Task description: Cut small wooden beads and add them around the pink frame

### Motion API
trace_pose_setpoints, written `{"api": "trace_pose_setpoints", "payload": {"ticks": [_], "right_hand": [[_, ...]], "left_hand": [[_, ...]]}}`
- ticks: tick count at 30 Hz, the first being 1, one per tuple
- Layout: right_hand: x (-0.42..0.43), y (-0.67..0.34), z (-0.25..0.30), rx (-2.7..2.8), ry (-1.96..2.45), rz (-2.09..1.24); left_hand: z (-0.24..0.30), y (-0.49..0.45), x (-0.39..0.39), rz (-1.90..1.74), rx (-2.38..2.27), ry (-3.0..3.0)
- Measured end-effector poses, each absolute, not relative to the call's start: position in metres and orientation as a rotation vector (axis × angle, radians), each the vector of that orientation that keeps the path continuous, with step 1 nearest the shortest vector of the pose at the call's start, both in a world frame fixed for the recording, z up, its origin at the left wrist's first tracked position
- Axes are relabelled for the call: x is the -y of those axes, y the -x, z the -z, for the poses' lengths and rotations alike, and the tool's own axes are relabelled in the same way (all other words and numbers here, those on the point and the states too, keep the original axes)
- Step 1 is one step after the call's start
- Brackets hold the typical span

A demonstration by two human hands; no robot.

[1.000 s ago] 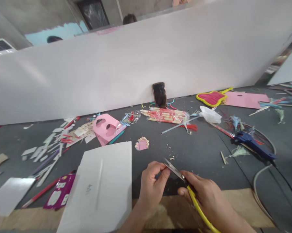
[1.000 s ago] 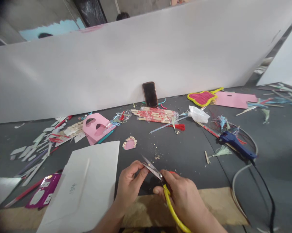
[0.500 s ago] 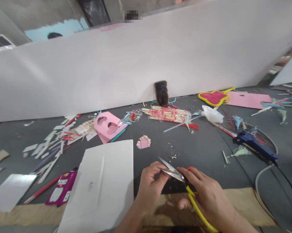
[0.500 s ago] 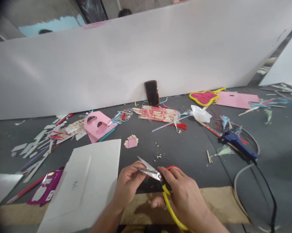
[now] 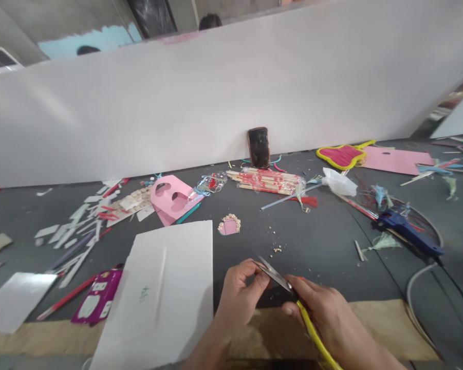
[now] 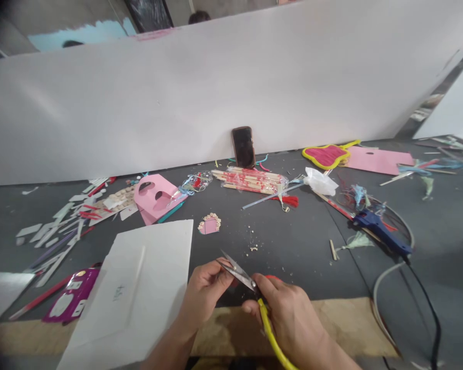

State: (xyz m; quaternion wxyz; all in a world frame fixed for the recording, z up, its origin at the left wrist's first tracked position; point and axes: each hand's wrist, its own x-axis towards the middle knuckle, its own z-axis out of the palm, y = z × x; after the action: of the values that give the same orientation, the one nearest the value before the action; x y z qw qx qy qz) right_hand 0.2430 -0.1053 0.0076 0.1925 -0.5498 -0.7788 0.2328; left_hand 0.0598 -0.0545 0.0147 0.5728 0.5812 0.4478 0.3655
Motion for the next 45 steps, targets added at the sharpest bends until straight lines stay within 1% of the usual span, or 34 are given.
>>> {"api": "trace_pose_setpoints", "payload": {"ticks": [3,12,18,23,29,41,45], "right_hand": [[0.104,-0.244,-0.007,2.165,1.604,-0.703],[0.102,-0.244,-0.006,2.113,1.605,-0.662],[0.102,-0.246,-0.010,2.220,1.581,-0.494],[0.101,-0.247,-0.016,2.238,1.580,-0.431],[0.101,-0.246,-0.014,2.228,1.560,-0.450],[0.106,-0.245,-0.011,2.163,1.552,-0.636],[0.104,-0.246,-0.009,2.156,1.562,-0.605]], "left_hand": [[-0.014,-0.062,0.057,-0.854,-1.121,-1.358],[-0.008,-0.065,0.058,-0.952,-1.279,-1.519],[-0.006,-0.063,0.058,-1.015,-1.229,-1.546],[-0.012,-0.063,0.055,-0.993,-1.112,-1.538],[-0.017,-0.063,0.053,-0.947,-1.079,-1.546],[-0.015,-0.066,0.057,-0.913,-1.134,-1.470],[-0.013,-0.069,0.059,-0.879,-1.200,-1.427]]}}
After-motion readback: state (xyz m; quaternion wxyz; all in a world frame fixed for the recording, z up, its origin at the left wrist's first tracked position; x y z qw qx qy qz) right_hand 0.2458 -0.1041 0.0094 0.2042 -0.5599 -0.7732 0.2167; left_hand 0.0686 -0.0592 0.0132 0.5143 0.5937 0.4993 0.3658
